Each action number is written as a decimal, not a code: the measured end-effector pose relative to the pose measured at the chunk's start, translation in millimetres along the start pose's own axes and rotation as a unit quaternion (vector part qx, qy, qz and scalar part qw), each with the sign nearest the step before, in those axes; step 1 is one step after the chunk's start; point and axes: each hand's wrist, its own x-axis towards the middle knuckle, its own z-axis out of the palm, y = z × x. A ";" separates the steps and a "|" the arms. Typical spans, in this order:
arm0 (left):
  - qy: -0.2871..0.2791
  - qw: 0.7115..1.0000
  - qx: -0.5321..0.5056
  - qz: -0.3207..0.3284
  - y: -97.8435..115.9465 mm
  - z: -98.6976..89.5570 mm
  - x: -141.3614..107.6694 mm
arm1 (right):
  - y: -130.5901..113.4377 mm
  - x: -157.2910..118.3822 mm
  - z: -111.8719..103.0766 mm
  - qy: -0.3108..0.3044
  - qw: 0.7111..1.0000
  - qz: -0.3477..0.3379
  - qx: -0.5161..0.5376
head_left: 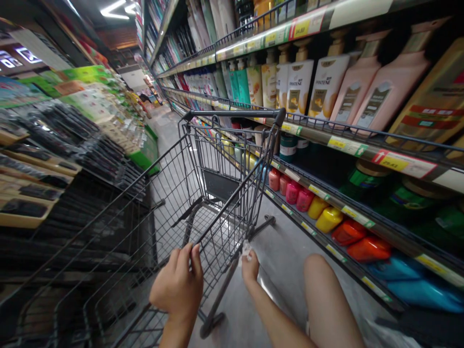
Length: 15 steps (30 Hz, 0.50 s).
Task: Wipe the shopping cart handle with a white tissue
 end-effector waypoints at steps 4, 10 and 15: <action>-0.003 1.000 0.005 0.000 0.6 1.7 -0.2 | -22.7 28.8 9.0 0.028 0.999 -0.004 0.017; 0.001 1.000 0.009 0.007 2.8 3.9 2.2 | -43.6 22.9 17.4 0.002 1.000 -0.017 0.023; -0.009 1.000 -0.008 -0.005 8.7 6.7 10.4 | -38.6 -30.5 21.2 -0.054 0.998 -0.033 0.031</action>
